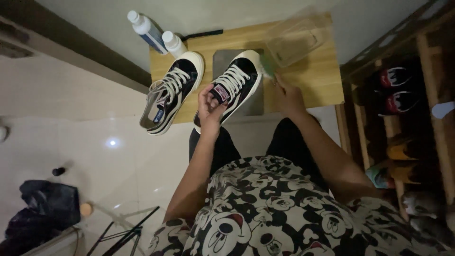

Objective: The person scrubs a black and white sneaker with a green brush, focusing on the white rubber sole and side panels. They rotate the shoe to clean different areas and then switch to the second sneaker to continue scrubbing.

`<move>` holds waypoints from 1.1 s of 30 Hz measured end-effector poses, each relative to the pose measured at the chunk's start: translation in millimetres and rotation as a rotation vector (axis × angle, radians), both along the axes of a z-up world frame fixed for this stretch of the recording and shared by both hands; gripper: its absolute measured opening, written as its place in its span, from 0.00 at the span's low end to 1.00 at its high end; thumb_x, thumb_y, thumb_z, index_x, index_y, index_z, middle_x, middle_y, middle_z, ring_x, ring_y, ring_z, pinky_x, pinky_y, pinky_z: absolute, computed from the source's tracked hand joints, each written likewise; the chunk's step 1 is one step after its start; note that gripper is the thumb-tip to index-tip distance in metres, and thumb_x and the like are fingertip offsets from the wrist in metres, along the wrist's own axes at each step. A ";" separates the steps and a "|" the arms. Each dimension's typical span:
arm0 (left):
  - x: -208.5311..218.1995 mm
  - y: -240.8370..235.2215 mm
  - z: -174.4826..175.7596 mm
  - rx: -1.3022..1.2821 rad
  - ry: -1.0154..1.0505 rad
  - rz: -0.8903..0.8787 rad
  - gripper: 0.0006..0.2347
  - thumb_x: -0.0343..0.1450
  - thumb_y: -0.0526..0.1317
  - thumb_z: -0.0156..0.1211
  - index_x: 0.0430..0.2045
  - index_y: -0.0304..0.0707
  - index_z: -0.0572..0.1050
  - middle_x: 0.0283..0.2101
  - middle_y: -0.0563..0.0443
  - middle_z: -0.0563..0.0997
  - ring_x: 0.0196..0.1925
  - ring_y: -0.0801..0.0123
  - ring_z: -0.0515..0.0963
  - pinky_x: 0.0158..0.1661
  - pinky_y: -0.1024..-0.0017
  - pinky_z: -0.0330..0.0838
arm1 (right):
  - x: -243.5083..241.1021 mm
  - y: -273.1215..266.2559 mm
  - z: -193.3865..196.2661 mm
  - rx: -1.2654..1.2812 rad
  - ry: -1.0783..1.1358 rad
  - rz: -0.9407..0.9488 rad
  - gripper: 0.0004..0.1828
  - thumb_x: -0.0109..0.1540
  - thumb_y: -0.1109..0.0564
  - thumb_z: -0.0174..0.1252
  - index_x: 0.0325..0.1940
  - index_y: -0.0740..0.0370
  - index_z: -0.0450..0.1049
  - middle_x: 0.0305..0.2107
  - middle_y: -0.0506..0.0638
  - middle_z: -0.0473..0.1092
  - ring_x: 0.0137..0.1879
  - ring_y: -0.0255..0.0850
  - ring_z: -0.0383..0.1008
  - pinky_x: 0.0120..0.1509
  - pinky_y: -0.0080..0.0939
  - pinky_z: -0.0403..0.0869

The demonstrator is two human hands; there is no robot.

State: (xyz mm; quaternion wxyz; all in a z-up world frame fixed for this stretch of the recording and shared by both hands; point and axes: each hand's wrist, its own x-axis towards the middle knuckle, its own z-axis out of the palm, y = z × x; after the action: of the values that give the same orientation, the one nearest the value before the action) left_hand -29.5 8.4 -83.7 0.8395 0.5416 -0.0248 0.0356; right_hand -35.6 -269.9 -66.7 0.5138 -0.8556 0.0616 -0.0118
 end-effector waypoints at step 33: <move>-8.6 -12.6 33.7 0.014 0.021 0.033 0.27 0.64 0.18 0.59 0.56 0.38 0.64 0.49 0.50 0.70 0.41 0.74 0.76 0.48 0.75 0.81 | -6.3 18.3 97.0 0.122 0.105 -0.124 0.21 0.70 0.56 0.47 0.66 0.65 0.73 0.55 0.69 0.72 0.61 0.61 0.72 0.63 0.57 0.70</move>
State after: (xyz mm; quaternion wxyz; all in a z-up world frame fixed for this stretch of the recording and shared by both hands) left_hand -38.1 -4.2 -50.0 0.8353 0.5481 -0.0074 0.0439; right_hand -41.9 -251.6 30.3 0.5592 -0.8168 0.1418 0.0051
